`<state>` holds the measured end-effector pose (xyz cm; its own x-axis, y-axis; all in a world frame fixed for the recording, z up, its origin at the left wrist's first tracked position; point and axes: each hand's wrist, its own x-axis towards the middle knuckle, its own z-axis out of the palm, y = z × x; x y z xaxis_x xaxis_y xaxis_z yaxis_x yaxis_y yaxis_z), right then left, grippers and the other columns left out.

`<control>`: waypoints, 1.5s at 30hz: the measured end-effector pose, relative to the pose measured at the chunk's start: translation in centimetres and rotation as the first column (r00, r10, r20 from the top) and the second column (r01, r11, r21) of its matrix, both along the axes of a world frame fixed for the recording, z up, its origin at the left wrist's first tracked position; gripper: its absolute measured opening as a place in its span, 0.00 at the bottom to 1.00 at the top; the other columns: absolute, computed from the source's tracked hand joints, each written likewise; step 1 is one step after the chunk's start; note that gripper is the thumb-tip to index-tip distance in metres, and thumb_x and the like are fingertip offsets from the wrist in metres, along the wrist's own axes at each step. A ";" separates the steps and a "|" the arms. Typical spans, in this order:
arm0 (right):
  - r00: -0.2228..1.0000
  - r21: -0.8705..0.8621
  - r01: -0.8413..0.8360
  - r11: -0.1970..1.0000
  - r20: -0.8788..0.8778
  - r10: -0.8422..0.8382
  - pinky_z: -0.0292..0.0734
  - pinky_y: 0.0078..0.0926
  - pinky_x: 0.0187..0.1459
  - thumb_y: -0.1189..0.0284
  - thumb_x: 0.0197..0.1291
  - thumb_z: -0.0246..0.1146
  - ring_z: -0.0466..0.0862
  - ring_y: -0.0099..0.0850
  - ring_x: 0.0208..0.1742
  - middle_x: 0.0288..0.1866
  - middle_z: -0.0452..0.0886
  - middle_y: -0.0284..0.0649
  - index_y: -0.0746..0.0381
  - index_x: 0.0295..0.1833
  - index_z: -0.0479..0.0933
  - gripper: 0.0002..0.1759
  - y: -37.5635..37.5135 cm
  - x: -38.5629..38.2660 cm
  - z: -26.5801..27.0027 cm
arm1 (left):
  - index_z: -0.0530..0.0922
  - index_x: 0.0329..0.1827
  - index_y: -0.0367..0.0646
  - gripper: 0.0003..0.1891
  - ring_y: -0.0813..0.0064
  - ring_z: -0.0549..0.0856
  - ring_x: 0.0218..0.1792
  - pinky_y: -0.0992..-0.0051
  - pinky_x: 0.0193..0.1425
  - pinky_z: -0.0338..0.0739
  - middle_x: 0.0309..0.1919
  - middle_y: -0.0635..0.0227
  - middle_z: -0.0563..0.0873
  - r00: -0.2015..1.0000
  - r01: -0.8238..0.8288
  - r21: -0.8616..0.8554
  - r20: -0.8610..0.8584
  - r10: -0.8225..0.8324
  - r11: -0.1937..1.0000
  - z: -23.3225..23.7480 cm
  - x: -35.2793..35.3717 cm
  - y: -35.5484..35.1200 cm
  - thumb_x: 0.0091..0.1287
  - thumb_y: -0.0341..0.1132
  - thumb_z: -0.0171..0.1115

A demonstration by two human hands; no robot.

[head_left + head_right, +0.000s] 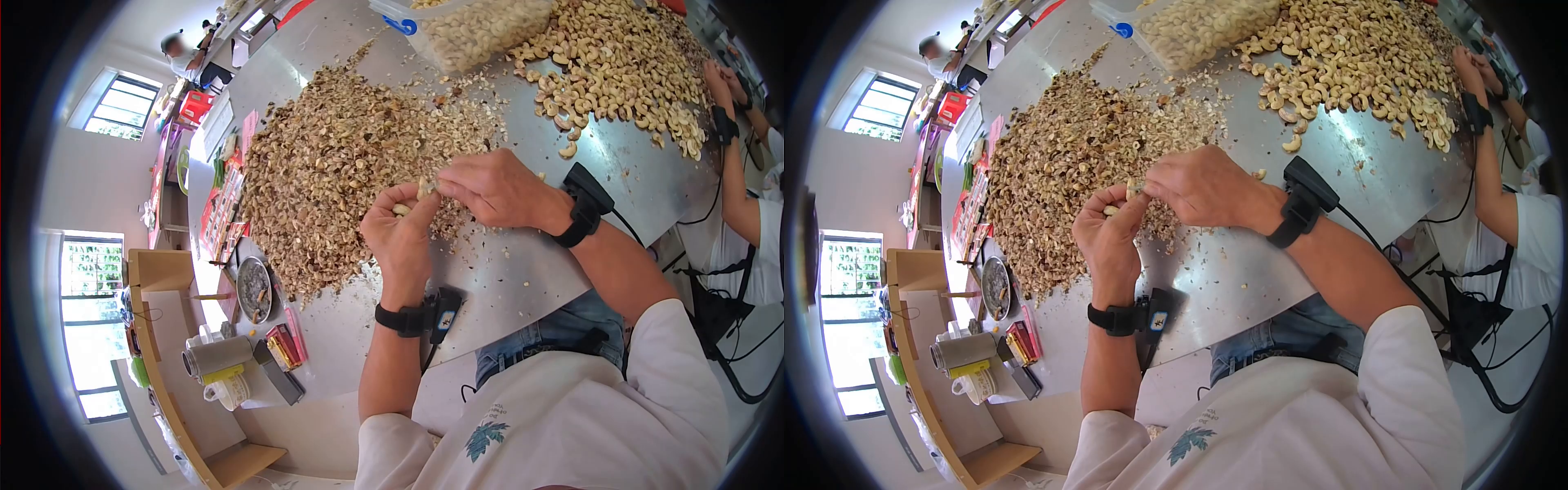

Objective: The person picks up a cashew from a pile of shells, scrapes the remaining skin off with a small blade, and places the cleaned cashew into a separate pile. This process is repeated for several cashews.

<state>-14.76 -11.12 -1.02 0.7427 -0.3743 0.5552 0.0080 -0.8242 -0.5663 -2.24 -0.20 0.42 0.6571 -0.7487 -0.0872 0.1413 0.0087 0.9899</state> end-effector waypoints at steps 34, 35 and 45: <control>0.999 0.030 -0.007 1.000 0.044 0.006 0.74 0.37 0.30 0.72 0.59 0.60 0.79 0.46 0.30 0.28 0.78 0.45 0.65 0.39 0.76 0.07 0.1 0.1 0.1 | 0.78 0.41 0.30 0.11 0.85 0.74 0.18 0.87 0.20 0.64 0.25 0.68 0.81 0.995 0.027 -0.064 -0.094 -0.032 0.998 -0.1 0.3 0.0 0.54 0.17 0.65; 0.999 0.019 0.009 1.000 0.033 -0.010 0.74 0.37 0.30 0.72 0.60 0.60 0.79 0.46 0.30 0.28 0.78 0.45 0.64 0.40 0.76 0.07 0.2 0.2 0.1 | 0.78 0.41 0.30 0.11 0.85 0.74 0.18 0.87 0.20 0.63 0.25 0.67 0.81 0.993 0.025 -0.064 -0.117 -0.032 0.998 0.0 0.3 0.0 0.54 0.18 0.65; 0.995 0.306 0.088 0.948 0.017 -0.098 0.72 0.41 0.31 0.68 0.62 0.57 0.79 0.48 0.30 0.26 0.77 0.48 0.65 0.34 0.75 0.10 -0.5 0.4 0.0 | 0.77 0.40 0.33 0.10 0.85 0.72 0.17 0.88 0.19 0.61 0.26 0.67 0.81 0.983 0.024 -0.130 -0.179 -0.047 0.991 -0.3 0.5 0.0 0.56 0.17 0.64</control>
<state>-14.41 -11.62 -1.07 0.6808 -0.5954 0.4267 -0.0386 -0.6108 -0.7909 -1.71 -0.25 0.09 0.6118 -0.7840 -0.1050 0.3205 0.1244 0.9390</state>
